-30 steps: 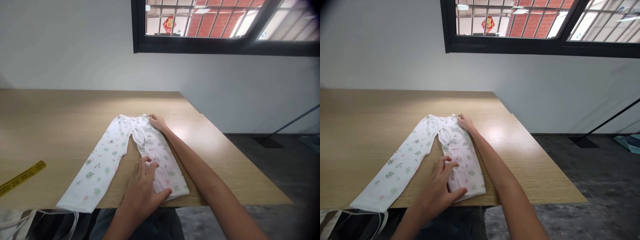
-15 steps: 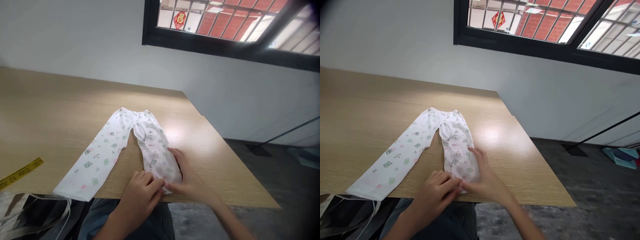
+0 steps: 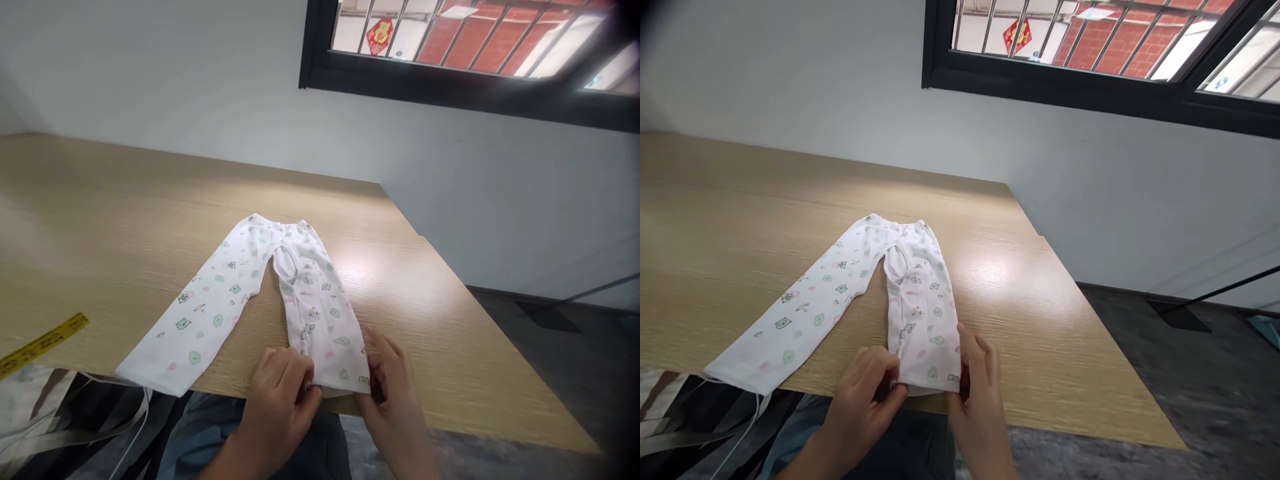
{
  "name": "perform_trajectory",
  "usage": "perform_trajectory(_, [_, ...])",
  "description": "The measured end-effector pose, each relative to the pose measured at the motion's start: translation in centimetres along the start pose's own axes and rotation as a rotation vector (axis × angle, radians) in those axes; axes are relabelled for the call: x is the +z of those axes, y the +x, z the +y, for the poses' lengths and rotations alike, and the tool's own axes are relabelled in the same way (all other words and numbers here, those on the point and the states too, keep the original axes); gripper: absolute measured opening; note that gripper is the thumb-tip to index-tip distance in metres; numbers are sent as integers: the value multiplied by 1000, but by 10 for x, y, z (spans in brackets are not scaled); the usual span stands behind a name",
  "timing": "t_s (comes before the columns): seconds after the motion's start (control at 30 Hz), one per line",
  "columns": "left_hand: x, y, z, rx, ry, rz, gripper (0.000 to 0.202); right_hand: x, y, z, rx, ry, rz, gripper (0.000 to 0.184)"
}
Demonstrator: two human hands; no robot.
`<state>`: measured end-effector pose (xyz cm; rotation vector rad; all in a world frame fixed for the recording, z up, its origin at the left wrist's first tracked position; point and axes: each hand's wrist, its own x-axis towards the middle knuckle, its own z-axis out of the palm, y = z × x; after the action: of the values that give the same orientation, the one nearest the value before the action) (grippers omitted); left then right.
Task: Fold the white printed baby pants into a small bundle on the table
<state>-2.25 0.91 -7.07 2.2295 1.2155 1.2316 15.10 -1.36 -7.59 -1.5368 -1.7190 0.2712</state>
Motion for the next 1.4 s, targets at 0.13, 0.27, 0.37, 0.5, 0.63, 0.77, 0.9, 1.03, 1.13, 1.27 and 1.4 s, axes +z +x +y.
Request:
perform_trajectory(0.13, [-1, -7, -4, 93, -12, 189, 17, -2, -3, -6, -93, -44, 63, 59])
perform_trajectory(0.27, [0, -10, -7, 135, -13, 254, 16, -4, -2, -19, -174, -30, 190, 48])
perform_trajectory(0.37, [-2, -3, -4, 61, -43, 213, 15, -6, 8, -32, -140, 66, 229, 38])
perform_trajectory(0.5, [-13, 19, 4, -98, -88, 149, 15, -10, 29, -47, -37, 218, 80, 37])
perform_trajectory(0.63, [-22, 42, 13, -227, -161, 92, 19, -4, 36, -55, 70, 206, 12, 58])
perform_trajectory(0.77, [-21, 51, 17, -266, -176, 75, 20, 9, 30, -54, 148, 286, 66, 69])
perform_trajectory(0.9, [-18, 46, 18, -224, -128, 107, 19, 9, 28, -51, 193, 450, 130, 59])
perform_trajectory(1.03, [-23, 29, 10, -193, 12, 137, 16, -3, 30, -45, 34, 258, 114, 64])
perform_trajectory(1.13, [-27, 13, 1, -174, 83, 31, 11, -9, 32, -41, -106, 95, 53, 58])
perform_trajectory(1.27, [-21, -3, -8, -91, 122, 70, 12, -7, 29, -35, -185, 38, -14, 42])
perform_trajectory(1.4, [-11, -11, -14, 39, 129, 179, 18, -5, 25, -23, -233, 35, -92, 37])
